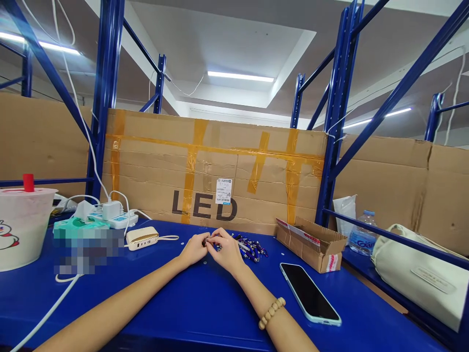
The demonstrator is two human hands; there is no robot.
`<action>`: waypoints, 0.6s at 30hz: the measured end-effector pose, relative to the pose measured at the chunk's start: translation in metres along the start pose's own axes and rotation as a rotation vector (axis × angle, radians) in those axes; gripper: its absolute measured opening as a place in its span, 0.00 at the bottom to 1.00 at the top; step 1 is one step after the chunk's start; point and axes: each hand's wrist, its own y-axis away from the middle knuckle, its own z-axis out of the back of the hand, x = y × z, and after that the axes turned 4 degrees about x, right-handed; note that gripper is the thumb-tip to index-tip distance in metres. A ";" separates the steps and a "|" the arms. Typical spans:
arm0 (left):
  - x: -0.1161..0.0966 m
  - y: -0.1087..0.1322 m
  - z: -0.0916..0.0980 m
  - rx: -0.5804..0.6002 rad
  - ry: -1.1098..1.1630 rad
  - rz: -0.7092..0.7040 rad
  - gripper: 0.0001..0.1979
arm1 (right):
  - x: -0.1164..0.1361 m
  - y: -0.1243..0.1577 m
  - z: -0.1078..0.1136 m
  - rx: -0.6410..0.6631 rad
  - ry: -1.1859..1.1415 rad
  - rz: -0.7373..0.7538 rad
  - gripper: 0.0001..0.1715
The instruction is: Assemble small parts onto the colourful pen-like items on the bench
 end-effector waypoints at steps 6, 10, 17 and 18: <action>0.002 -0.007 -0.003 -0.110 0.078 0.077 0.07 | -0.001 -0.001 0.002 0.013 -0.001 -0.157 0.10; 0.006 -0.013 -0.004 -0.259 0.150 0.178 0.11 | -0.017 0.000 0.010 -0.024 0.141 -0.303 0.10; 0.012 -0.015 -0.002 -0.331 0.304 0.235 0.13 | -0.038 0.010 0.024 0.332 0.255 -0.277 0.11; 0.012 -0.015 -0.003 -0.323 0.308 0.234 0.13 | -0.038 0.010 0.025 0.349 0.263 -0.273 0.10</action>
